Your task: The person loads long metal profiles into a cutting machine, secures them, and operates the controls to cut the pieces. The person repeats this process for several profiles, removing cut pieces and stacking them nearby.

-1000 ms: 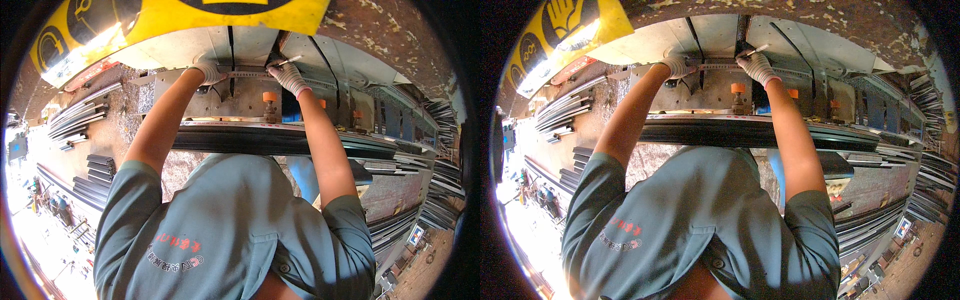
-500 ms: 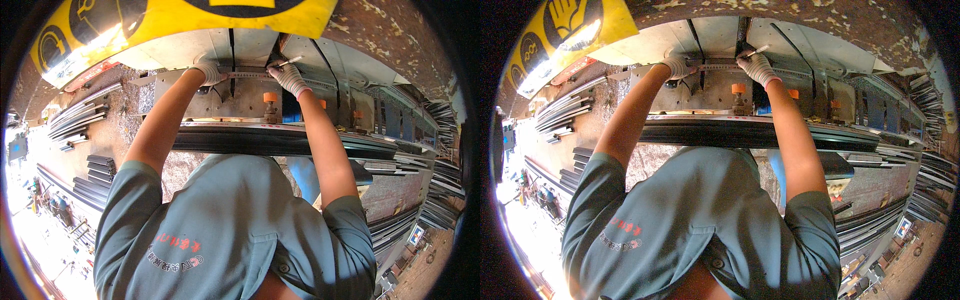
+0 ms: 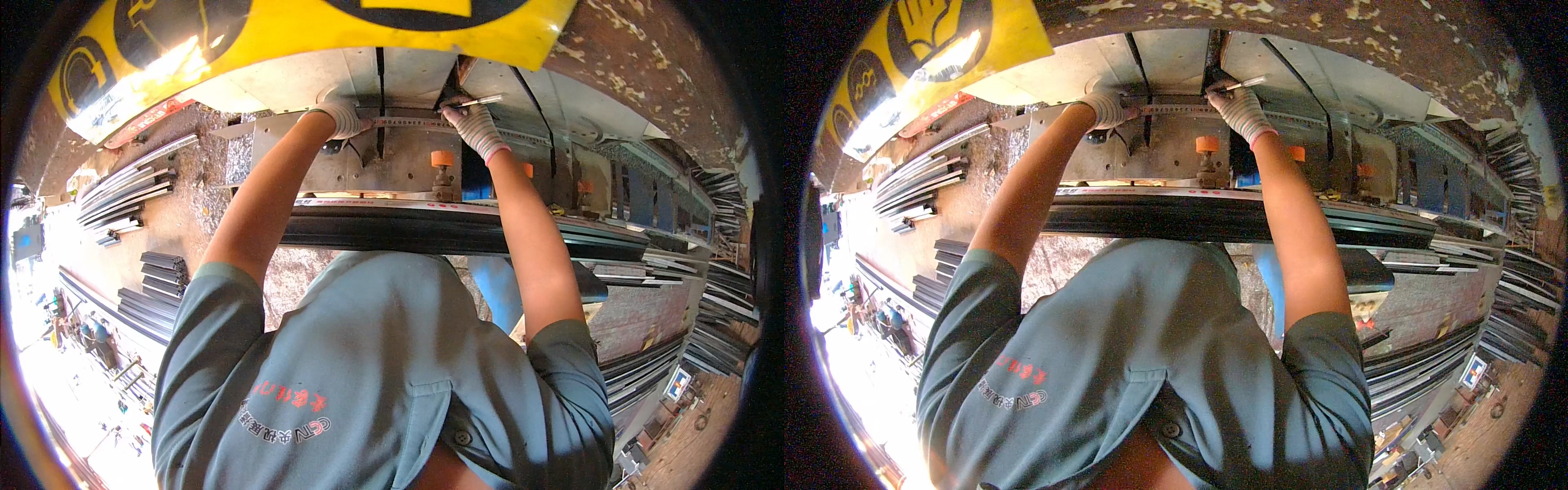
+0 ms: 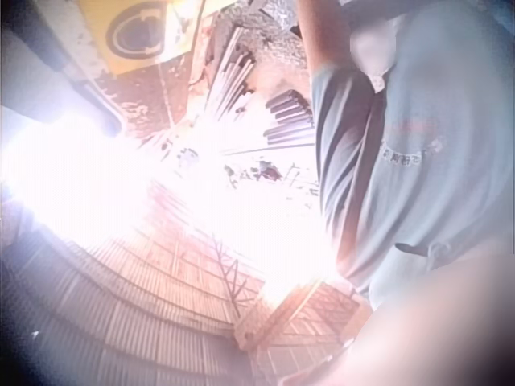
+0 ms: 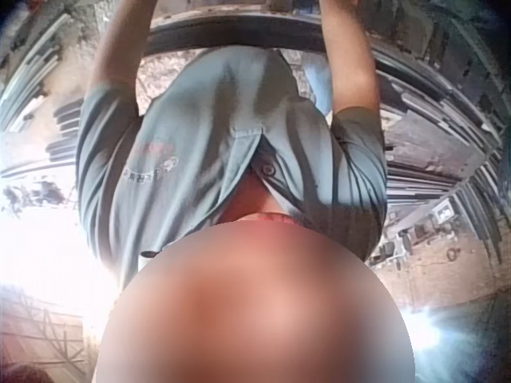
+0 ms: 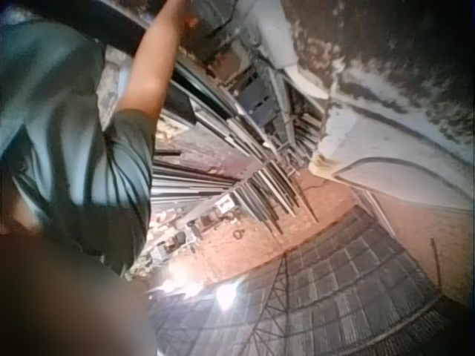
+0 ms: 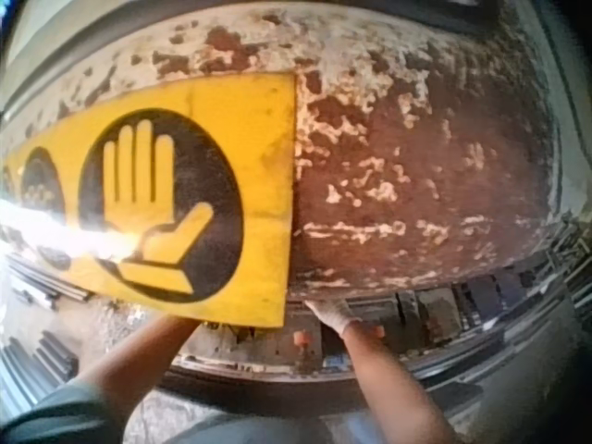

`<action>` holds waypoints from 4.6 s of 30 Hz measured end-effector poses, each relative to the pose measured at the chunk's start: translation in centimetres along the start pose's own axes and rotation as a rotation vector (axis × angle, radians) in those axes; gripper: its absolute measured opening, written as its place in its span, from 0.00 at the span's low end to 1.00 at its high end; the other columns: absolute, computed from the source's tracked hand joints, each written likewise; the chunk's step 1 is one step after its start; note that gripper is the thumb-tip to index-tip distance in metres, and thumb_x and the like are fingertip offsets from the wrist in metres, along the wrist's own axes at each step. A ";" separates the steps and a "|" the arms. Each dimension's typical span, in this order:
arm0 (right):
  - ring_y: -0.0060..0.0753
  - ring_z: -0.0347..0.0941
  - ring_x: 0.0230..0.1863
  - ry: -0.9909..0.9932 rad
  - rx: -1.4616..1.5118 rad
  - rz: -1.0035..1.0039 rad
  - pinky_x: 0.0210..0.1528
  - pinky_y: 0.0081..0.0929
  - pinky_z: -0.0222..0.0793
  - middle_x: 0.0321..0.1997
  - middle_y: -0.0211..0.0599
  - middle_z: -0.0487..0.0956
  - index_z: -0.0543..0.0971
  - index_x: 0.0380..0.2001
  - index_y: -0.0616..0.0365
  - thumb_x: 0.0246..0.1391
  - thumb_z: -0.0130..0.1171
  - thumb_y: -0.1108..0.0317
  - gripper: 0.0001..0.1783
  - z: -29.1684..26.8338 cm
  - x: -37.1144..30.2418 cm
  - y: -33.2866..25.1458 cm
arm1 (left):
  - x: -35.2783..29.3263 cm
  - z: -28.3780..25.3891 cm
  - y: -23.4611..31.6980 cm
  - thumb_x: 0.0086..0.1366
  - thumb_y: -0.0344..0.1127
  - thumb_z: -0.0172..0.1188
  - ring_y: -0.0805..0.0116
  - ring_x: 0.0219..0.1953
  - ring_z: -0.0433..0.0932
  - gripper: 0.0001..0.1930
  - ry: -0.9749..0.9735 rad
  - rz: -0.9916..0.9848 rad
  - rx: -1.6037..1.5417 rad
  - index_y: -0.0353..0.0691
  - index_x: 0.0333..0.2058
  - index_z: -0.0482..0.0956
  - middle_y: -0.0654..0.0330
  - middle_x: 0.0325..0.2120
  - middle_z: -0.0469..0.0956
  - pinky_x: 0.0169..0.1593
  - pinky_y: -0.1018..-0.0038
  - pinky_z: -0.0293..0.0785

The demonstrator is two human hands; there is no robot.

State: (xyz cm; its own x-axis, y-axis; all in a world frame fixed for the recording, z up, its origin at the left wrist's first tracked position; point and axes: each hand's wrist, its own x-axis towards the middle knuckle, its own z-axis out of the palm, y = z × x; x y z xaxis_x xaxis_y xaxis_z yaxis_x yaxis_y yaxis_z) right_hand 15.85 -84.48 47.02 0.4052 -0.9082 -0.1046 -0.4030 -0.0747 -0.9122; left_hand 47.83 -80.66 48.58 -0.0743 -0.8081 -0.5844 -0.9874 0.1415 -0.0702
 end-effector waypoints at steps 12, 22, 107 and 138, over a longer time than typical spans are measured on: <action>0.49 0.81 0.46 0.057 -0.328 -0.104 0.50 0.40 0.75 0.44 0.43 0.85 0.81 0.50 0.50 0.65 0.56 0.47 0.22 -0.1 -2.1 -2.6 | -4.4 -3.5 1.1 0.66 0.72 0.47 0.52 0.62 0.73 0.40 0.024 0.079 0.048 0.40 0.56 0.80 0.49 0.55 0.79 0.68 0.61 0.60; 0.46 0.81 0.46 0.043 -0.047 -0.178 0.49 0.38 0.75 0.44 0.42 0.85 0.82 0.49 0.52 0.64 0.57 0.46 0.22 0.6 -0.4 1.4 | -5.1 -4.3 1.1 0.70 0.70 0.43 0.49 0.58 0.76 0.40 -0.018 -0.035 -0.016 0.37 0.53 0.81 0.45 0.51 0.81 0.63 0.59 0.68; 0.32 0.81 0.39 -0.011 0.049 0.016 0.46 0.31 0.77 0.37 0.39 0.85 0.81 0.42 0.62 0.62 0.61 0.63 0.13 0.2 -0.2 -1.3 | -6.1 -4.7 1.7 0.71 0.66 0.45 0.48 0.52 0.80 0.36 0.037 -0.074 -0.071 0.36 0.47 0.84 0.45 0.45 0.84 0.58 0.57 0.73; 0.36 0.81 0.37 -0.005 -0.098 0.003 0.46 0.35 0.76 0.34 0.40 0.86 0.83 0.40 0.60 0.60 0.62 0.60 0.14 0.2 0.5 -0.3 | -5.7 -4.3 1.5 0.70 0.66 0.45 0.48 0.51 0.81 0.36 0.047 -0.037 -0.063 0.36 0.48 0.84 0.46 0.44 0.84 0.57 0.56 0.73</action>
State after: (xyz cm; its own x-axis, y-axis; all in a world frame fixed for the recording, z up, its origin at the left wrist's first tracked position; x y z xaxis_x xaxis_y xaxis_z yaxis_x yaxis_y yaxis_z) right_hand 16.36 -84.85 47.15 0.4077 -0.9065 -0.1094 -0.4826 -0.1122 -0.8686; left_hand 46.17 -78.34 55.29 -0.0427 -0.8383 -0.5435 -0.9963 0.0762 -0.0393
